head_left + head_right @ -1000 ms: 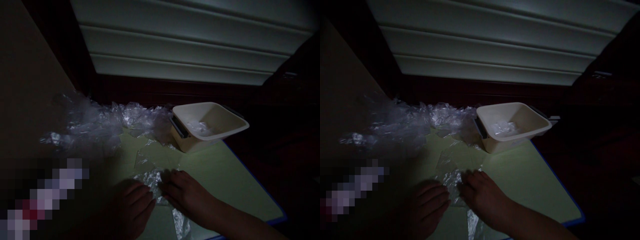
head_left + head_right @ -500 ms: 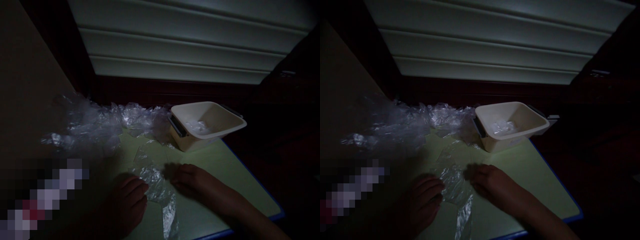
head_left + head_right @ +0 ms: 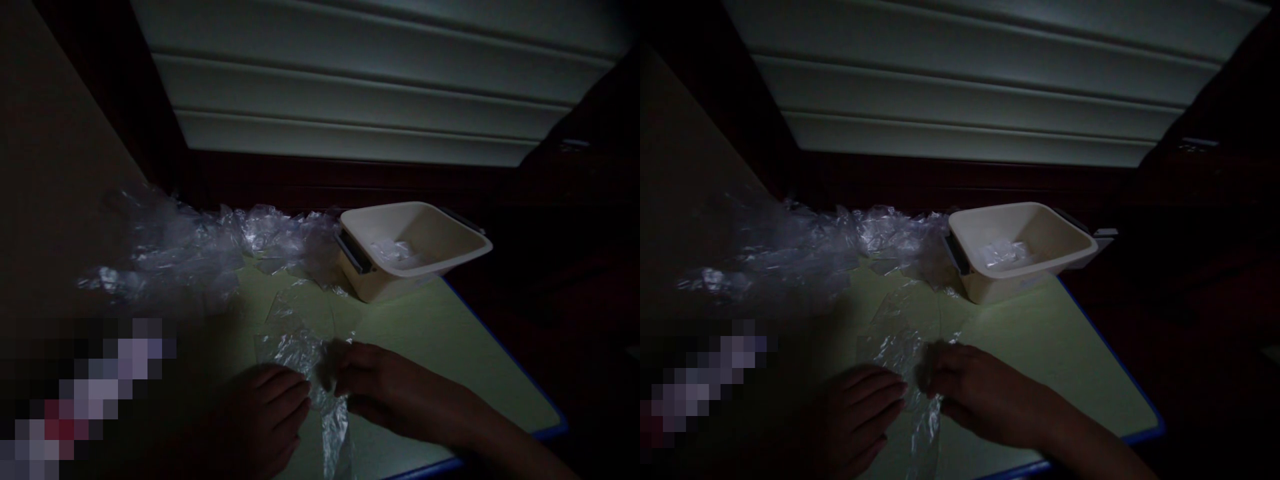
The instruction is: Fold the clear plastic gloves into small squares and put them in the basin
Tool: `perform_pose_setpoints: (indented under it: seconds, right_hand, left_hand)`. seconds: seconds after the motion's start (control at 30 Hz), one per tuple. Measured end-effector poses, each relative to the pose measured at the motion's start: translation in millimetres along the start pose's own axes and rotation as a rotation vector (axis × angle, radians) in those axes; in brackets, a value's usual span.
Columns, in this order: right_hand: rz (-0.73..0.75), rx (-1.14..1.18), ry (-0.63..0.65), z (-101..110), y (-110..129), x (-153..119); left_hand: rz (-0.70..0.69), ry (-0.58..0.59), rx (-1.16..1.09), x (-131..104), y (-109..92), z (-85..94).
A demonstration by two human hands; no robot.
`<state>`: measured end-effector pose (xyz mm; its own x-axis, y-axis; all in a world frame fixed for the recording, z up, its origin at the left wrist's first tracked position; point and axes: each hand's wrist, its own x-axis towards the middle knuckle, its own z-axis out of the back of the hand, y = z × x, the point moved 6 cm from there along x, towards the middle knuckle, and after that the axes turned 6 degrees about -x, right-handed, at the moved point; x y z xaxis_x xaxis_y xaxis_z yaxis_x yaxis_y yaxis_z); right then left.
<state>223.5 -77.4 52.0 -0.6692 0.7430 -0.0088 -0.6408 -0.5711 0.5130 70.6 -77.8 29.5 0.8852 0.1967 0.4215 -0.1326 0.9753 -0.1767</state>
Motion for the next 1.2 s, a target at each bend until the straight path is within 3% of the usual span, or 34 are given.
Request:
perform_pose_setpoints:
  seconds: [0.3, 0.63, 0.9, 1.2]
  right_hand:
    - [0.037, -0.093, -0.001, -3, 2, 1]
    - [0.061, 0.018, 0.032, -3, -2, 3]
    - [0.102, 0.058, 0.010, -5, -2, 6]
    - [0.144, 0.069, 0.020, -7, -1, 10]
  left_hand:
    - [0.015, -0.001, 0.030, 2, -2, 1.1]
    - [-0.014, -0.042, 0.018, 9, -3, 6.2]
    - [-0.005, -0.001, 0.005, 2, -1, -2.6]
    - [-0.029, 0.018, 0.005, 3, -2, -0.5]
